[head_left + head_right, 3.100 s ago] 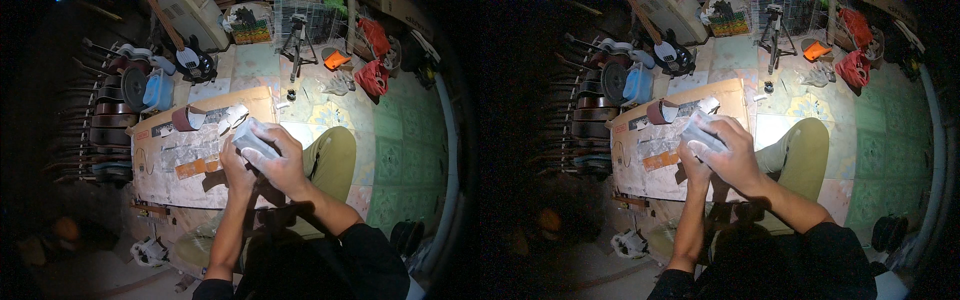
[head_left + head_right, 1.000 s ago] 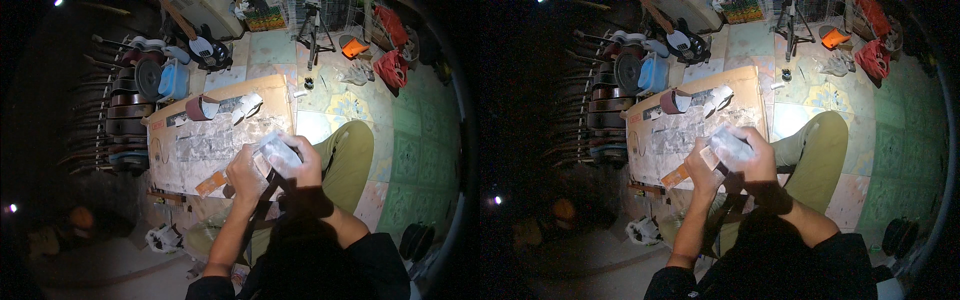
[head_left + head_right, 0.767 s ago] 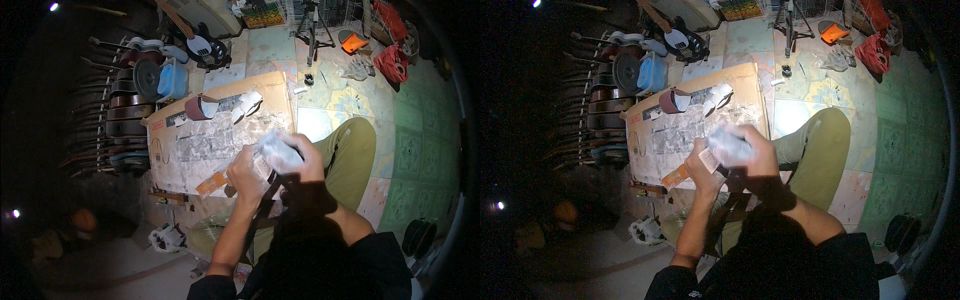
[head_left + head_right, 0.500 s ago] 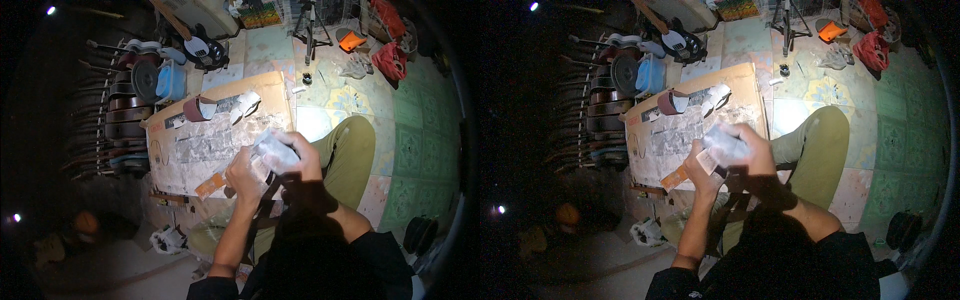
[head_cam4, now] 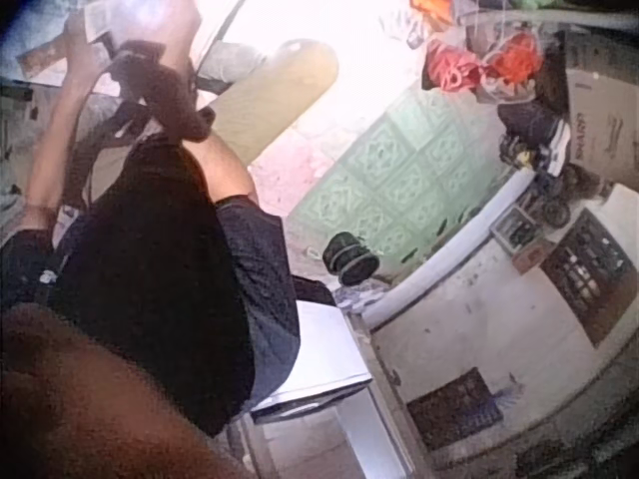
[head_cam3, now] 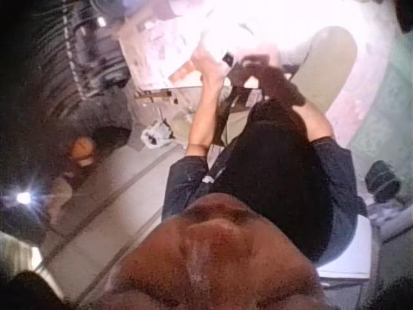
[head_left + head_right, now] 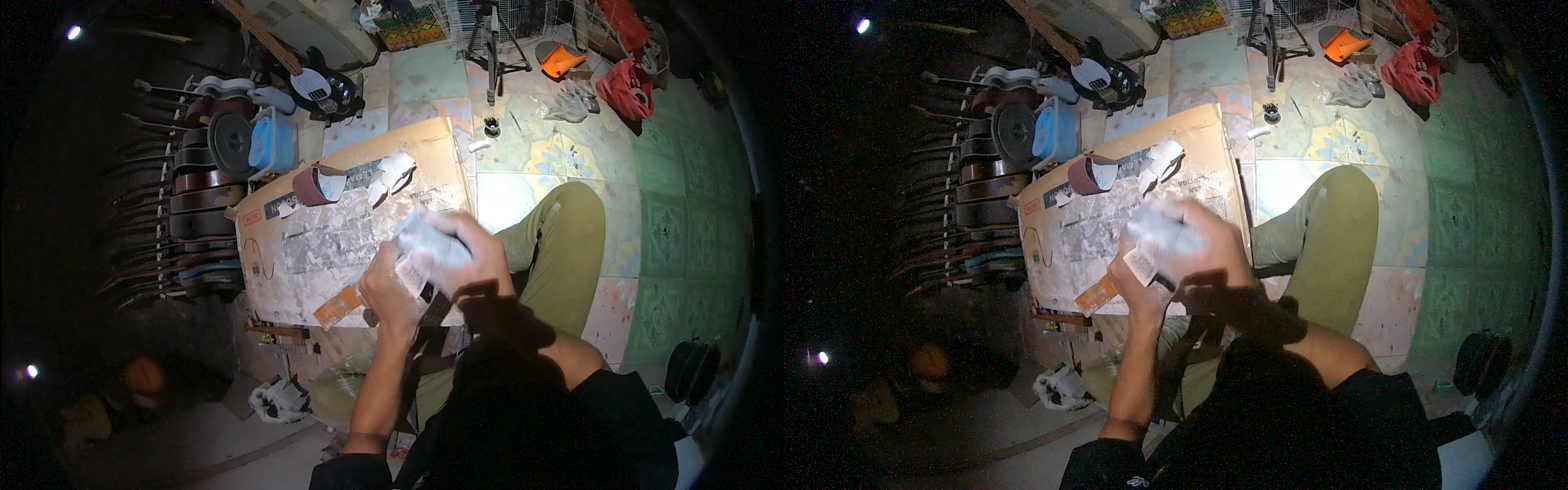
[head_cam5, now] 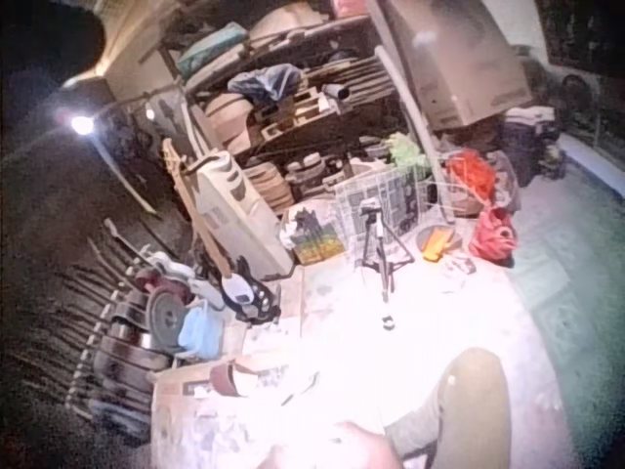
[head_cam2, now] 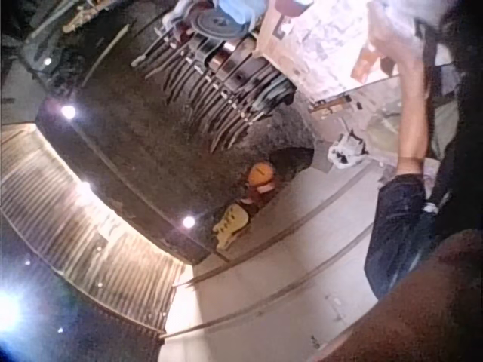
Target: The person sands the surface and edges of a wooden electric guitar body using a sanding block.
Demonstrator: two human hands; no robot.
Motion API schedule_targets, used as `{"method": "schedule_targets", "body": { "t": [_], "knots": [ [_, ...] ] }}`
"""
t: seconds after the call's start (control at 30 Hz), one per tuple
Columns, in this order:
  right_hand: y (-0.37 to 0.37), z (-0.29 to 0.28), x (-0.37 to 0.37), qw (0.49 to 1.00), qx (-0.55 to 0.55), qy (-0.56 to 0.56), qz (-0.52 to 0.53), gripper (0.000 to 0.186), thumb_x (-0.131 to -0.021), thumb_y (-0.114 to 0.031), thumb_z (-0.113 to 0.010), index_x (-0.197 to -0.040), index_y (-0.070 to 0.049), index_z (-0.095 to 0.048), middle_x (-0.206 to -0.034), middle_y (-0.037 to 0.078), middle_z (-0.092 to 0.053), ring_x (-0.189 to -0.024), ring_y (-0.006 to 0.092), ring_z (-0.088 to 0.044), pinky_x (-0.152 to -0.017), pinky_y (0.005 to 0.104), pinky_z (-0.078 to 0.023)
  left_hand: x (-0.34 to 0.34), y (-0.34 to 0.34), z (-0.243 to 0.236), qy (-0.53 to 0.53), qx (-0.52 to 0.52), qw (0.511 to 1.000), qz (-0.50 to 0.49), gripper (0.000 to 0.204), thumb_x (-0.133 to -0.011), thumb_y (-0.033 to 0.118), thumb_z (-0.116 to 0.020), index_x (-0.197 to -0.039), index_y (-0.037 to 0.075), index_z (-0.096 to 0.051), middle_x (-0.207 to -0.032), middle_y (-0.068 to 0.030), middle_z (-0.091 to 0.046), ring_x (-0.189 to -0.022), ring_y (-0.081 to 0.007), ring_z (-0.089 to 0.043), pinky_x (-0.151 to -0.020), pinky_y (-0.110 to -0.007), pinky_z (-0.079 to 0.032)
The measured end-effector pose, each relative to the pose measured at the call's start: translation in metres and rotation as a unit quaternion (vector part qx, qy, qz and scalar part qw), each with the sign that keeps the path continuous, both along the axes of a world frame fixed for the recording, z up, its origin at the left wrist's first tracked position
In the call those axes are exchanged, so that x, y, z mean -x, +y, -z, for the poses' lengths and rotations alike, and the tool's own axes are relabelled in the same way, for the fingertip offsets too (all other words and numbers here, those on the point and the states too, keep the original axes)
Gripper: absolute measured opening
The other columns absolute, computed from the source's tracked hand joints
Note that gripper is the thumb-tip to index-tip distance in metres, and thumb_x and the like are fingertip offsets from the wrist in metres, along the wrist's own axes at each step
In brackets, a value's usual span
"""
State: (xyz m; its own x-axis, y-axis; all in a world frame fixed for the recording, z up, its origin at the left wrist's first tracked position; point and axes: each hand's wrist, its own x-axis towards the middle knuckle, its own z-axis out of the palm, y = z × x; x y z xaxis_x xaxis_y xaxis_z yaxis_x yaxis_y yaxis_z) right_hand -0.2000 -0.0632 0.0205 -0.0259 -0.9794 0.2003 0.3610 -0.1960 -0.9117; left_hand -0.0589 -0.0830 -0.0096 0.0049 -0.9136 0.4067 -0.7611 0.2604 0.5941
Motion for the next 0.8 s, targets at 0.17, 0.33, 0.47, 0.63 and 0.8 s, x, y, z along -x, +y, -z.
{"method": "schedule_targets", "body": {
  "t": [0.17,0.33,0.47,0.63,0.8],
  "knots": [
    [0.027,0.029,0.006,0.995,0.043,0.064,0.066,0.029,-0.092,-0.009,-0.063,-0.118,0.003,-0.057,-0.099,0.008,-0.064,-0.072,0.0088,-0.058,-0.057,0.0219,-0.048,0.001,-0.002,0.001,0.039,-0.027,0.999,-0.007,0.022,-0.078,0.018,-0.071,-0.080,0.002,-0.056,-0.064,-0.0169,-0.057,-0.058,-0.0380,-0.060,-0.051,-0.043,-0.042],
    [0.024,-0.009,0.005,0.987,0.051,0.137,0.063,0.033,-0.090,-0.013,-0.067,-0.120,-0.002,-0.060,-0.105,0.009,-0.066,-0.088,0.0140,-0.062,-0.075,0.0290,-0.049,-0.009,-0.003,0.002,0.023,-0.041,0.999,-0.007,0.025,-0.077,0.022,-0.074,-0.085,0.004,-0.059,-0.063,-0.0173,-0.057,-0.058,-0.0384,-0.060,-0.053,-0.043,-0.044],
    [-0.002,-0.018,0.001,0.997,-0.047,0.053,0.041,0.042,-0.083,-0.019,-0.076,-0.120,-0.006,-0.062,-0.104,0.011,-0.068,-0.098,0.0241,-0.066,-0.090,0.0383,-0.049,-0.007,-0.003,0.010,0.018,0.018,1.000,0.010,0.025,-0.077,0.022,-0.074,-0.086,0.005,-0.059,-0.064,-0.0171,-0.058,-0.059,-0.0380,-0.060,-0.053,-0.043,-0.045],
    [0.025,0.037,0.018,0.916,0.216,0.332,0.063,0.036,-0.081,-0.005,-0.073,-0.114,0.003,-0.061,-0.101,0.011,-0.067,-0.092,0.0147,-0.064,-0.086,0.0302,-0.050,-0.008,-0.003,0.007,0.039,-0.051,0.998,-0.006,0.022,-0.078,0.021,-0.073,-0.084,0.005,-0.058,-0.065,-0.0160,-0.058,-0.059,-0.0362,-0.060,-0.053,-0.041,-0.044],
    [0.000,-0.008,0.005,0.993,-0.118,-0.026,-0.019,0.052,-0.082,-0.022,-0.079,-0.124,0.000,-0.058,-0.112,0.010,-0.066,-0.097,0.0186,-0.066,-0.086,0.0310,-0.052,-0.008,-0.002,0.006,0.039,-0.036,0.998,-0.016,0.025,-0.079,0.023,-0.073,-0.081,0.005,-0.057,-0.064,-0.0159,-0.058,-0.057,-0.0349,-0.059,-0.052,-0.041,-0.043]
  ]
}}
